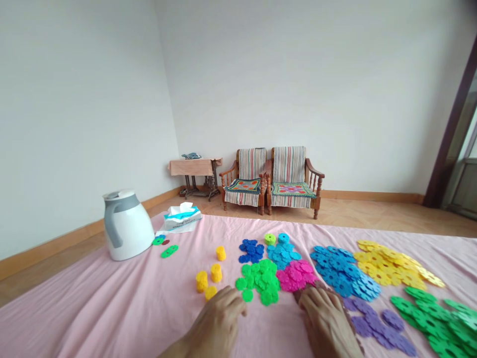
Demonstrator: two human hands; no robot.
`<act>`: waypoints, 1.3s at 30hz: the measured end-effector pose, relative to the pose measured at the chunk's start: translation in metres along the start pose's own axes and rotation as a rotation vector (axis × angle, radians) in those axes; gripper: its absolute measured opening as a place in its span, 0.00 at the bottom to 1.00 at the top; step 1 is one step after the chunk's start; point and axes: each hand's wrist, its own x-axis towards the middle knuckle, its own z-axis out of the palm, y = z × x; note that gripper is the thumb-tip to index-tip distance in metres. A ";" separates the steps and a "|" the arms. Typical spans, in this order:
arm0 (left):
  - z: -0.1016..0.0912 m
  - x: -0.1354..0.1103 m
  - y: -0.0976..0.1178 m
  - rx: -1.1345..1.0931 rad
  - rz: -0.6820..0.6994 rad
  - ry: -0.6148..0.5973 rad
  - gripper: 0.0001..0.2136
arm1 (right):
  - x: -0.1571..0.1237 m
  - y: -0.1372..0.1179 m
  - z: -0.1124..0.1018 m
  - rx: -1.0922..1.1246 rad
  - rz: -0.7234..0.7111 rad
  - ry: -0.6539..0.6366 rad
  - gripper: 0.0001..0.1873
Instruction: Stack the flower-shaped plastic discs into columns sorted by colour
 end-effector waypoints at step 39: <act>0.046 0.073 0.005 0.094 -0.097 -0.117 0.18 | 0.009 -0.009 0.000 -0.077 -0.310 -0.014 0.19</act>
